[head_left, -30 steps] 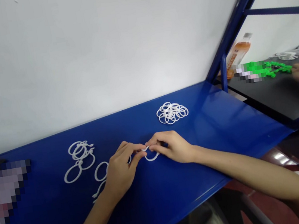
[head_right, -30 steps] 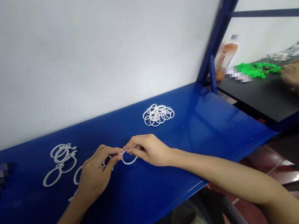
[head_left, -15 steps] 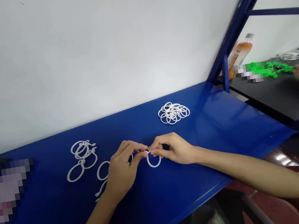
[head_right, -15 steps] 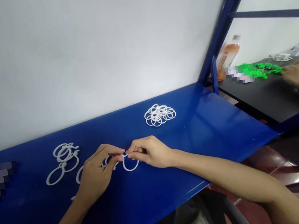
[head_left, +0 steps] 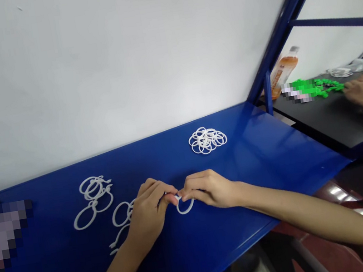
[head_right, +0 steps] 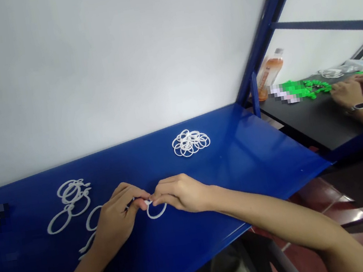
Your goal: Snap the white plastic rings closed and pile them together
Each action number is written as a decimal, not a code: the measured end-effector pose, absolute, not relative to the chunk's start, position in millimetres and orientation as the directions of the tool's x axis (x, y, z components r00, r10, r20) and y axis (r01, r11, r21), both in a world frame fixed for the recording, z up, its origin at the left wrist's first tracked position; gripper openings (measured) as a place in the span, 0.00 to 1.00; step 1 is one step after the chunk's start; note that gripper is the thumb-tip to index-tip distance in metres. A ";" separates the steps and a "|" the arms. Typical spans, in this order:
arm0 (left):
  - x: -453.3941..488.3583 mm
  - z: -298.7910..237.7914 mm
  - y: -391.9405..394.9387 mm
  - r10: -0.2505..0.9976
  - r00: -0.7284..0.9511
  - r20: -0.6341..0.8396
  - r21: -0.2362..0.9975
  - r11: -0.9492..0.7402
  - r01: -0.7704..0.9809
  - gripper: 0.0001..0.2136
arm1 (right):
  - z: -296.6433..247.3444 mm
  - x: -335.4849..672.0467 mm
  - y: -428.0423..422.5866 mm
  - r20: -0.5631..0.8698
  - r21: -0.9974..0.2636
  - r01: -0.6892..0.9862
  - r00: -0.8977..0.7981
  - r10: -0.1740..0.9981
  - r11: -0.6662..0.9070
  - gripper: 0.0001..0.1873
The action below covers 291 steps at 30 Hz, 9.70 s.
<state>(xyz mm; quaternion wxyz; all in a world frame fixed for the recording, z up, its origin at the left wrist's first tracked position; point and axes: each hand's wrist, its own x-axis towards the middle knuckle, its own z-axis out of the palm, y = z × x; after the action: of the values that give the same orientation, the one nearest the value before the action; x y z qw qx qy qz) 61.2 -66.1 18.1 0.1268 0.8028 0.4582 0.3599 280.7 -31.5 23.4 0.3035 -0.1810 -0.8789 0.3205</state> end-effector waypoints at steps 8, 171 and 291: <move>54.2 13.7 -58.7 0.808 0.364 0.463 0.300 -0.529 0.794 0.09 | 22.9 283.7 -15.0 0.390 -0.512 0.357 -0.713 0.582 0.781 0.11; 67.1 19.0 -64.3 0.614 0.234 0.754 0.316 -0.651 0.691 0.03 | 34.0 276.9 -35.5 0.632 -0.216 0.390 -0.643 0.432 0.895 0.17; 56.7 7.5 -60.0 0.703 0.413 0.579 0.336 -0.667 0.665 0.03 | 17.2 284.8 -30.6 0.391 -0.574 0.385 -0.647 0.655 0.723 0.26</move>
<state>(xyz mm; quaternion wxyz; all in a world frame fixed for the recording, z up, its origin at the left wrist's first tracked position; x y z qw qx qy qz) 56.7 -60.0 7.5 0.0265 0.8401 0.4071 0.3575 284.8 -30.6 17.2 0.2986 -0.2960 -0.8788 0.2259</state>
